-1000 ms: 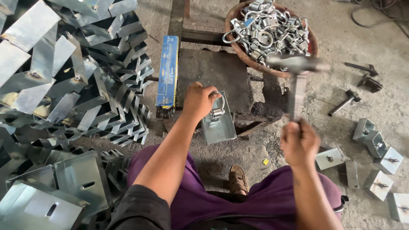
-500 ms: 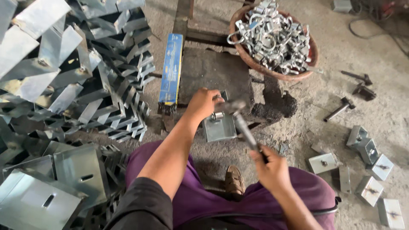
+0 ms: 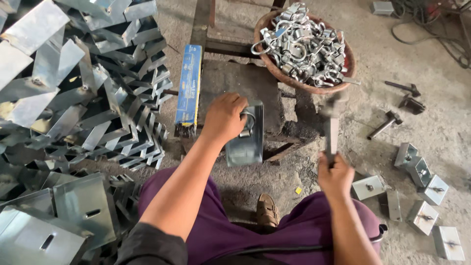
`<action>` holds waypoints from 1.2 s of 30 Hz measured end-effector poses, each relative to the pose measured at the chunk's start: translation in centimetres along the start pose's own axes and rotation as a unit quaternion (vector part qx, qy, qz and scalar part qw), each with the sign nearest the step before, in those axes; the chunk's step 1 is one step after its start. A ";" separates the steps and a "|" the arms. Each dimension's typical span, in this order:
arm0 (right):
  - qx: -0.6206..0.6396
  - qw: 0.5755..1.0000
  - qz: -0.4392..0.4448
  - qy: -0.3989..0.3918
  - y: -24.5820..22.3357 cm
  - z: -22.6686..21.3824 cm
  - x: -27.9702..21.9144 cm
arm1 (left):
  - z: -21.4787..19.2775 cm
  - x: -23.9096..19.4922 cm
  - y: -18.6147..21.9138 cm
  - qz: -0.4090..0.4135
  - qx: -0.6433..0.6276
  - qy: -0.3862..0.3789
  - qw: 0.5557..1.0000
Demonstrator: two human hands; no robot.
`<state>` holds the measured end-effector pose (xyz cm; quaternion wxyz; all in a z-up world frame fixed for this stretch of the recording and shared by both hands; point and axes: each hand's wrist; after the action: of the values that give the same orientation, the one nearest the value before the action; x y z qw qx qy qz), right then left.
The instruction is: The person welds metal components together, attaching a small metal hinge to a rectangular metal box using a welding tool and later tapping it with a hammer.
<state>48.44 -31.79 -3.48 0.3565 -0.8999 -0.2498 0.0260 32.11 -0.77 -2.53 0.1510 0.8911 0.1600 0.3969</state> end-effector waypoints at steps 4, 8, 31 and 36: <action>-0.121 0.990 0.074 -0.011 2.9 2.9 2.4 | -1.8 0.0 1.3 0.135 0.076 0.167 0.974; -0.120 0.990 0.077 -0.008 5.9 5.5 4.2 | -1.7 -2.7 0.7 0.173 0.147 0.045 0.973; -0.107 0.993 0.039 -0.015 11.5 -4.7 5.1 | 10.4 0.6 -3.3 -0.202 -0.057 0.142 0.967; -0.381 0.919 0.093 -0.036 24.6 -10.4 2.3 | 12.1 -0.3 -5.5 -0.119 -0.095 0.189 0.970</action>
<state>63.42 -52.48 -11.55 -0.0262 -0.9853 -0.1685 -0.0061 40.17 2.33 -12.61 0.2483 0.7558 0.2522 0.5510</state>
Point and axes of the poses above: each hand's wrist, its own x-axis towards the middle knuckle, its own z-axis out of the palm, y = z × x, and after that the axes turned 3 degrees about y, right-handed
